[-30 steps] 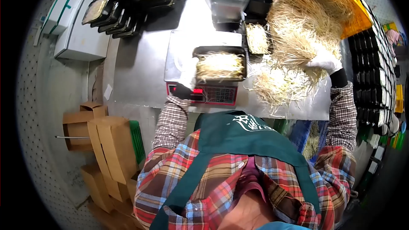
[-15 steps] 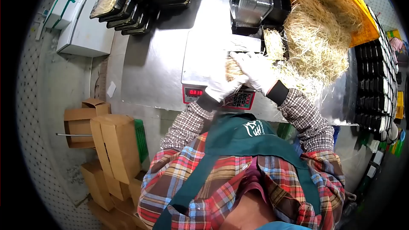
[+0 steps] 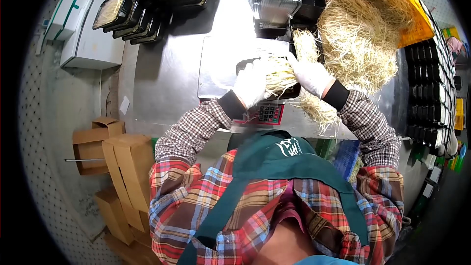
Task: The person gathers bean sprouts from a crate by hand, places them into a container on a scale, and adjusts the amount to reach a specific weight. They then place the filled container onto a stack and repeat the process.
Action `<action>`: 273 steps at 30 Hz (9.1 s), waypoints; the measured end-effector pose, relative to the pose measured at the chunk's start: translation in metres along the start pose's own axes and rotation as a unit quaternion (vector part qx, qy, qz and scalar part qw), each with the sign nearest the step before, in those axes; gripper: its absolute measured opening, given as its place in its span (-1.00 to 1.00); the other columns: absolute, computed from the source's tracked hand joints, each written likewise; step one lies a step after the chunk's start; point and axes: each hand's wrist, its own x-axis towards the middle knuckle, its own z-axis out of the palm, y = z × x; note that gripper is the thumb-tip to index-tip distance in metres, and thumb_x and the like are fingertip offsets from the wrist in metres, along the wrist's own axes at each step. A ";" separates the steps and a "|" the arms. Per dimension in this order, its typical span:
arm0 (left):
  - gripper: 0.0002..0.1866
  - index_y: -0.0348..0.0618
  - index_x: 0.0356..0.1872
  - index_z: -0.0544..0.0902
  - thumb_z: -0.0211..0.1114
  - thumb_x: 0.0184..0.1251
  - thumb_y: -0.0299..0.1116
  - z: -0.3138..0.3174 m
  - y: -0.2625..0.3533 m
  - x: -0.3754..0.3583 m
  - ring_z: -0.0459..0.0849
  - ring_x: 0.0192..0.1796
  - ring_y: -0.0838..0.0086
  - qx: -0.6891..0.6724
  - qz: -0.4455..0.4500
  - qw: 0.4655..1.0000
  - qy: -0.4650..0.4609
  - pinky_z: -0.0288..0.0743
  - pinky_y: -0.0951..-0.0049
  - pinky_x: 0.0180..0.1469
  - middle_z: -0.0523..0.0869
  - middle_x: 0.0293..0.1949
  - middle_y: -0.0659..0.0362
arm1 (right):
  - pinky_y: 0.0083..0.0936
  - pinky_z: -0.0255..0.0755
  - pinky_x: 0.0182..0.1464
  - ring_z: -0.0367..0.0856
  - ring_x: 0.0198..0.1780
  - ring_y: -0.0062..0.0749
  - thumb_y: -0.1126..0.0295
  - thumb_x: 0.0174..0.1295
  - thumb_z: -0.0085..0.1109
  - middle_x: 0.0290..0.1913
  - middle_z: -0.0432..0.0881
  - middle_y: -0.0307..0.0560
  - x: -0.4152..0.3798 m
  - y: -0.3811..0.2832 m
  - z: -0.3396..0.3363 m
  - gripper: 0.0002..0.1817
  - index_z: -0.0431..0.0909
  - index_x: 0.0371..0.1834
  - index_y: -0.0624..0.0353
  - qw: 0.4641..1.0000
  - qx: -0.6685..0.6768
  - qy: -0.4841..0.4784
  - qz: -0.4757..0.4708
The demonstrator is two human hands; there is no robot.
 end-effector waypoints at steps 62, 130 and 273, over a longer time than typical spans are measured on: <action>-0.52 -0.12 0.37 0.46 0.13 0.50 -0.22 0.037 -0.015 0.006 0.45 0.35 0.20 -0.390 0.107 0.913 0.053 0.29 0.23 0.42 0.53 0.31 0.03 | -0.43 0.55 -0.10 0.69 -0.20 -0.29 0.56 0.16 0.29 -0.22 0.76 -0.04 -0.033 0.107 0.024 -0.79 0.73 -0.13 0.17 0.937 0.271 0.221 -0.019; -0.24 -0.20 0.40 0.37 0.46 0.22 -0.14 0.003 -0.024 -0.022 0.59 0.20 0.19 -0.402 0.025 0.913 0.067 0.51 0.22 0.26 0.57 0.20 -0.04 | -0.07 0.40 0.20 0.55 0.07 0.05 0.38 0.26 0.13 -0.04 0.63 0.13 0.027 -0.081 0.077 -0.73 0.60 -0.02 0.21 0.930 0.170 0.313 -0.096; -0.69 -0.29 0.06 0.64 0.24 0.53 -0.25 0.048 -0.088 -0.001 0.66 -0.04 0.54 -0.576 -0.392 0.680 0.227 0.57 0.47 0.02 0.74 -0.08 0.20 | 0.01 0.54 -0.16 0.69 -0.24 0.26 0.04 0.50 -0.06 -0.32 0.70 0.31 0.033 -0.041 0.095 -0.59 0.53 0.09 0.14 0.871 0.304 0.278 0.268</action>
